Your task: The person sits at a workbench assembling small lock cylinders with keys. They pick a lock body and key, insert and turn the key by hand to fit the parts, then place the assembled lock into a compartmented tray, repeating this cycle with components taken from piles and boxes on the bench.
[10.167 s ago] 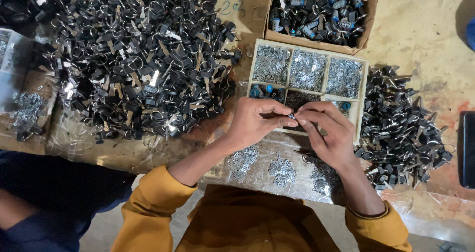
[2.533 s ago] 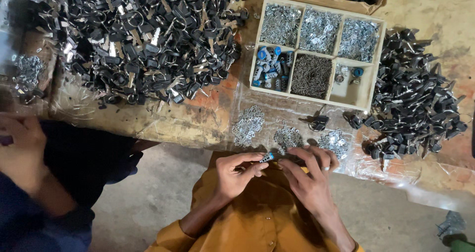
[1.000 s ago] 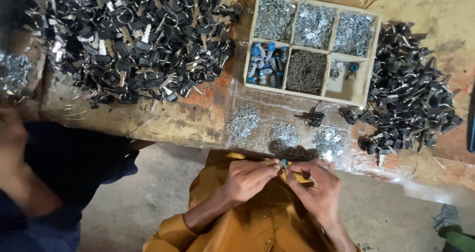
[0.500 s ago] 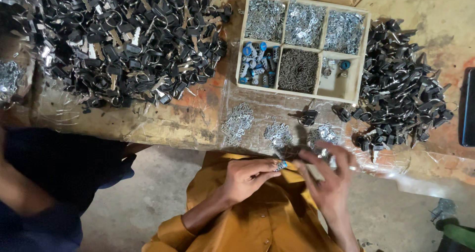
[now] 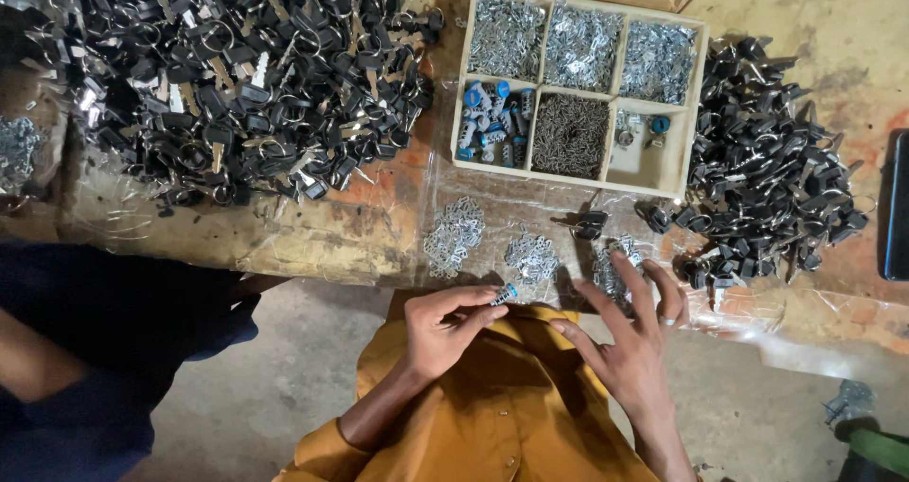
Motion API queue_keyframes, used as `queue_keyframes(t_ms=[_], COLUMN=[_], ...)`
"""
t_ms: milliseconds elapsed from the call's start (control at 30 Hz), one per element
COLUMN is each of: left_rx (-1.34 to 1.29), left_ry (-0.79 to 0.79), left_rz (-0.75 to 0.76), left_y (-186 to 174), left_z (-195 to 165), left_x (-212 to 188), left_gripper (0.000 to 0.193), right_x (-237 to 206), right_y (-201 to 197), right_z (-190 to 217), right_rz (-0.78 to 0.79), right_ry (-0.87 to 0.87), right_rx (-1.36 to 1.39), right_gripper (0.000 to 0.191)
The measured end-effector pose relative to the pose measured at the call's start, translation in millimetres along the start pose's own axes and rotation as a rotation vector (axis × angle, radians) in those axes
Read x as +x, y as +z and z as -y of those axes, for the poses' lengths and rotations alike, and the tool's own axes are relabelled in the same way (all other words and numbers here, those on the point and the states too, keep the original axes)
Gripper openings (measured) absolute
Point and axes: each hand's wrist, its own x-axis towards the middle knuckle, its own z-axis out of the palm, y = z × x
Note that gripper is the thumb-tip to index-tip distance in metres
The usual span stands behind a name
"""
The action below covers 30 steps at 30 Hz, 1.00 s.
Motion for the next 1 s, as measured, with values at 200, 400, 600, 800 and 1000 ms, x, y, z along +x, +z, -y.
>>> queue_keyframes(t_ms=[200,400,600,800,1000], left_rx=[-0.037,-0.046,-0.091,0.018,0.094], left_ry=[-0.060,-0.014,-0.069,0.019,0.111], left_rz=[-0.009,0.014,0.054,0.050,0.005], left_y=[0.9,-1.6,-4.5,-5.2,-1.4], left_z=[6.3,8.7,5.9,2.3,3.9], left_x=[-3.9,-3.0,-0.4,1.6,1.4], left_gripper=[0.019,0.020,0.021,0.022,0.022], right_x=[-10.0,-22.5,-8.8,1.7,0.5], right_y=[10.6,20.0,41.2,51.7,60.2], right_z=[-10.9,-13.2,16.4,36.0,39.3], right_rz=[-0.053,-0.036,-0.084,-0.118,-0.205], right_ry=[-0.118,-0.229,-0.053,0.104,0.082], right_rx=[-0.055,0.103,0.357,0.602,0.542], right_gripper=[0.034,0.027,0.022,0.019,0.024])
